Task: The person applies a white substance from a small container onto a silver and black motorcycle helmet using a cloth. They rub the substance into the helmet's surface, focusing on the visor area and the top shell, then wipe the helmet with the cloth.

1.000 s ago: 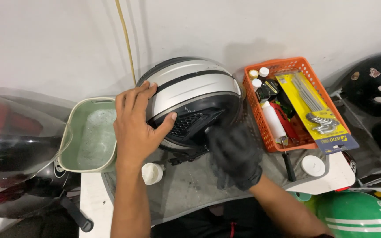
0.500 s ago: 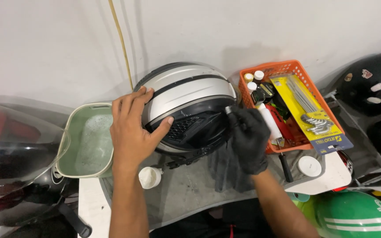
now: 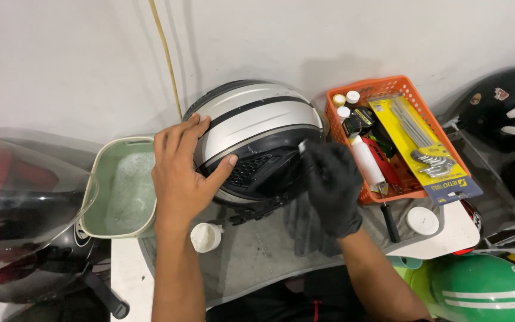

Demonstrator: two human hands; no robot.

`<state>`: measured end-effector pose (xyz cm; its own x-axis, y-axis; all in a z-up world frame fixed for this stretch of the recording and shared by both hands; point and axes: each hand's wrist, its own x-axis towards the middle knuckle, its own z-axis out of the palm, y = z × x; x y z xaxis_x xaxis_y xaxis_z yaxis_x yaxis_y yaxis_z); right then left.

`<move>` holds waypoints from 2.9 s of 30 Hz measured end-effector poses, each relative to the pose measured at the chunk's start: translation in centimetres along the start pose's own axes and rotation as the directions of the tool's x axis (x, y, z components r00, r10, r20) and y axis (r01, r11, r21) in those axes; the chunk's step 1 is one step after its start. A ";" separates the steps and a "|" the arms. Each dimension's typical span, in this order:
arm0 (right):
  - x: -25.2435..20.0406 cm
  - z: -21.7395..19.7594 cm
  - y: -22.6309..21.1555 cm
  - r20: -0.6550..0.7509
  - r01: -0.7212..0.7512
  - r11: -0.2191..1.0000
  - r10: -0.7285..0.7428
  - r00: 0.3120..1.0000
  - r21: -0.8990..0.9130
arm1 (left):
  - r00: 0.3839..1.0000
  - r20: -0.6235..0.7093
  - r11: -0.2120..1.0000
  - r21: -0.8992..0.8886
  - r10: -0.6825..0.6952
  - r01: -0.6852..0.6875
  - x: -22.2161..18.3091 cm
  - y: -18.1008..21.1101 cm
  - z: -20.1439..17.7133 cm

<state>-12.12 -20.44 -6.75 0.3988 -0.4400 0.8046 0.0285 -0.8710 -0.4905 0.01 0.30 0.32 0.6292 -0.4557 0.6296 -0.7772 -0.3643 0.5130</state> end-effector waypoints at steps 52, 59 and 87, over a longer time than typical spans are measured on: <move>-4.8 0.4 0.7 -0.068 0.201 0.953 -0.191 0.979 0.228 | 0.998 -0.025 0.998 0.021 0.058 -0.057 -0.3 -0.6 0.4; -2.2 -0.2 2.9 -0.018 -0.061 0.936 0.072 0.997 0.346 | 0.998 -0.036 0.998 0.014 0.055 -0.055 -0.3 -0.4 0.3; -7.4 -6.8 9.2 0.543 -0.573 -0.168 0.603 0.584 0.802 | 0.999 0.004 0.998 0.043 0.037 -0.037 -0.2 0.1 0.5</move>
<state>-21.08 -26.69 -14.91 0.7481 -0.6636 -0.0077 0.5021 0.5735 -0.6473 -0.18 -0.02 -0.01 0.6000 -0.4724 0.6456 -0.7995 -0.3817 0.4638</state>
